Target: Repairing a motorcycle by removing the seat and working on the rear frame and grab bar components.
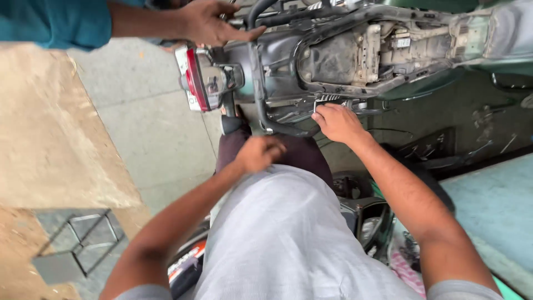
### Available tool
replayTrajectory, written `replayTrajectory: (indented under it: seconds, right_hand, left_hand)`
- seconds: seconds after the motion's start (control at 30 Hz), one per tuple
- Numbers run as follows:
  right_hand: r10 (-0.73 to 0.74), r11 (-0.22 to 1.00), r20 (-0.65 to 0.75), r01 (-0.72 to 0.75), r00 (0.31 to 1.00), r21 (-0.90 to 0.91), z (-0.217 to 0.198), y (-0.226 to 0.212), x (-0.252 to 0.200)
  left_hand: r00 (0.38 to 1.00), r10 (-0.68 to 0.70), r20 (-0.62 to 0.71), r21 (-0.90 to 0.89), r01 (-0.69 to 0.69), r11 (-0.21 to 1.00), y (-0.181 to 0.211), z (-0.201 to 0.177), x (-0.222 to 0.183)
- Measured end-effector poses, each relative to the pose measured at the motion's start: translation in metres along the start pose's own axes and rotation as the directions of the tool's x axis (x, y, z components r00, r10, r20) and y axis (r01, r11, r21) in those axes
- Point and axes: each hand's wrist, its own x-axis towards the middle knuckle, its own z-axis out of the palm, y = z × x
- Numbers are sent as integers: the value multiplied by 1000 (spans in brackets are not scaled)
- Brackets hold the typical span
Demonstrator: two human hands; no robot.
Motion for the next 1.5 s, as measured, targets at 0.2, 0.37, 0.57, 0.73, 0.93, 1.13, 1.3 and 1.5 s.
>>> replayTrajectory:
  seconds: [0.2, 0.37, 0.57, 0.73, 0.93, 1.13, 1.3, 1.5]
  right_hand:
    - [-146, 989, -171, 138, 974, -58, 19, 22, 15]
    - [-139, 989, -142, 131, 980, -61, 15, 25, 9]
    - [-143, 989, -104, 147, 984, 26, 3, 26, 12]
    - [-160, 986, -95, 164, 982, 30, 5, 25, 9]
    - [-110, 993, -97, 114, 989, 38, 8, 20, 6]
    - [-140, 990, -164, 141, 976, -6, 25, 34, 11]
    - [-152, 976, -135, 127, 979, -176, 7, 14, 5]
    - [-125, 988, -179, 105, 976, -115, 17, 18, 4]
  left_hand:
    - [962, -88, -258, -448, -38, 893, -46, 61, 82]
    - [897, -294, -331, -530, 82, 844, -17, 90, 114]
    - [808, -393, -439, -539, 113, 835, 12, 83, 122]
    - [843, -346, -411, -521, 95, 848, 4, 82, 118]
    - [844, -337, -417, -490, 104, 866, 17, 76, 116]
    - [842, -262, -471, -360, 87, 929, 24, 71, 112]
    - [873, -198, -445, -351, 33, 936, 16, 67, 114]
    - [880, -58, -471, -240, -65, 969, 4, 70, 115]
